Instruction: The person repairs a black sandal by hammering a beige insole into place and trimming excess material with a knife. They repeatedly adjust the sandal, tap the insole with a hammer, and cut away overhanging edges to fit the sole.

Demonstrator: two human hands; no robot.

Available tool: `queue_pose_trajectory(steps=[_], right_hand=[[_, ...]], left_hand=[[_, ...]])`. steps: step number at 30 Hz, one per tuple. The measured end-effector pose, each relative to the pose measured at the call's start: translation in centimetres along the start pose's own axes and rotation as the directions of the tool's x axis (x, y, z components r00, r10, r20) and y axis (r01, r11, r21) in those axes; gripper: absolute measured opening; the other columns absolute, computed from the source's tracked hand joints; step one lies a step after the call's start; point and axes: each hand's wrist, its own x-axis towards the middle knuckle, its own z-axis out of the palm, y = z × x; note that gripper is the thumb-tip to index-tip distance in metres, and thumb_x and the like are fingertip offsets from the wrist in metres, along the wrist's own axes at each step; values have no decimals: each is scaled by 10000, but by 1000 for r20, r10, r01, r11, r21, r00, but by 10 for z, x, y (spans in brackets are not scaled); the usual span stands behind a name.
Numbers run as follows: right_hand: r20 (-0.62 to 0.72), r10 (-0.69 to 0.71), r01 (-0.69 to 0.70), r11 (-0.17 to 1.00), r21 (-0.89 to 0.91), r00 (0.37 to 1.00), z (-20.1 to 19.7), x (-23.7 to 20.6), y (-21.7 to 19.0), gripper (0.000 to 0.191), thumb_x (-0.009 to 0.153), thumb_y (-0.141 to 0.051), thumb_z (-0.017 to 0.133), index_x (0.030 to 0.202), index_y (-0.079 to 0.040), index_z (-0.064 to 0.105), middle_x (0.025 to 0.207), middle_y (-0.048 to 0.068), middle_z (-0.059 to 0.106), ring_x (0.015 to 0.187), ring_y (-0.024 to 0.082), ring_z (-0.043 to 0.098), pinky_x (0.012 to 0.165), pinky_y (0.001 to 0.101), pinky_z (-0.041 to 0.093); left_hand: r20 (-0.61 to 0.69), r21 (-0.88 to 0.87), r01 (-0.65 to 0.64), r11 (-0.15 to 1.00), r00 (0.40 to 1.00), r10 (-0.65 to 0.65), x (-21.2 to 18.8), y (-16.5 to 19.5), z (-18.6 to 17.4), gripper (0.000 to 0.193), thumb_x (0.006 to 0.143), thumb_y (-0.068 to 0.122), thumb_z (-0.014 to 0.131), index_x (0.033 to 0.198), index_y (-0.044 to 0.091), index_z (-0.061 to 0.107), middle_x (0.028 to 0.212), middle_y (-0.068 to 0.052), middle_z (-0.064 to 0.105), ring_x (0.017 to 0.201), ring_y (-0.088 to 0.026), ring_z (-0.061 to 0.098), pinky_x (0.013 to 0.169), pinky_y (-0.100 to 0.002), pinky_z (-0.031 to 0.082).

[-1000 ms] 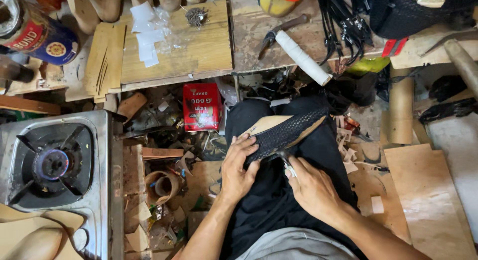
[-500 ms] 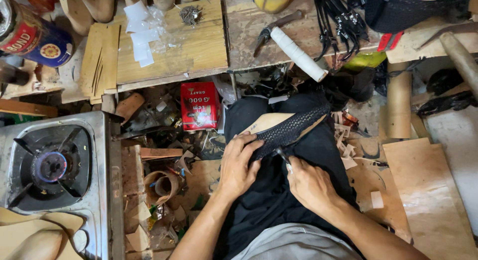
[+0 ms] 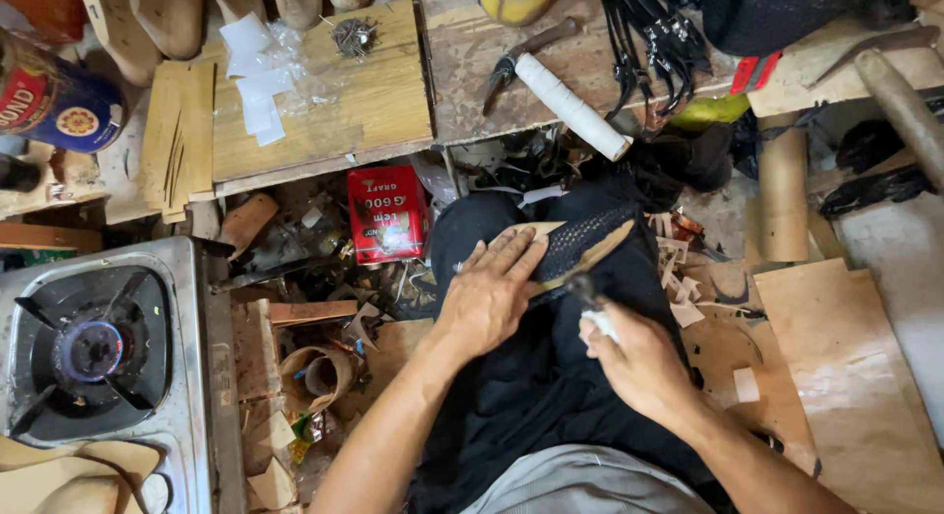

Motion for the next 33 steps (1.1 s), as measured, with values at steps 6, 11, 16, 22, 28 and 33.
queue_pose_trajectory(steps=[6, 11, 16, 22, 28, 33], right_hand=[[-252, -559, 523, 829, -200, 790, -3, 7, -15, 214, 1004, -179, 618, 1146, -19, 620, 826, 108, 691, 688, 238, 698, 616, 337, 549], [11, 50, -47, 973, -224, 999, 13, 31, 18, 251, 1022, -280, 615, 1083, -46, 684, 778, 152, 719, 667, 290, 679, 590, 395, 512], [218, 309, -377, 812, 447, 926, 4, 26, 42, 324, 935, -188, 541, 1174, -10, 669, 996, 70, 798, 797, 193, 766, 654, 342, 609], [281, 115, -236, 865, 444, 953, -19, 38, 26, 283, 939, -172, 557, 1150, -15, 663, 1025, 56, 758, 904, 158, 747, 787, 327, 629], [13, -9, 13, 936, -351, 1000, -17, 28, 17, 224, 951, -246, 578, 1002, -35, 633, 793, 208, 718, 764, 417, 694, 657, 509, 527], [20, 15, -6, 916, -401, 1000, -15, 34, 12, 231, 939, -258, 579, 1003, -47, 647, 818, 220, 720, 770, 437, 692, 690, 522, 527]], left_hand=[[130, -128, 18, 992, 992, -1, 22, -12, -5, 625, 915, 177, 667, 1500, 71, 473, 1537, -167, 490, 1397, -371, 474, 1142, -529, 391], [125, -127, 25, 992, 992, -9, 25, -10, -10, 644, 910, 180, 672, 1508, 76, 457, 1537, -160, 485, 1400, -366, 480, 1154, -518, 390], [74, -74, 10, 997, 997, -4, 15, -2, -7, 681, 855, 133, 690, 1495, 77, 464, 1534, -154, 492, 1406, -351, 475, 1147, -530, 364], [12, 63, -63, 996, 998, 62, 6, 8, 0, 700, 844, 117, 692, 1505, 86, 463, 1568, -152, 457, 1456, -347, 424, 1181, -522, 332], [-10, 27, -17, 999, 1000, 17, 12, 15, -5, 598, 876, 206, 671, 1445, 98, 521, 1474, -134, 535, 1396, -363, 467, 1123, -542, 369], [44, 48, 118, 992, 992, -120, 44, 29, 8, 466, 999, 370, 572, 1381, 103, 553, 1388, -120, 576, 1321, -365, 510, 1111, -560, 387]])
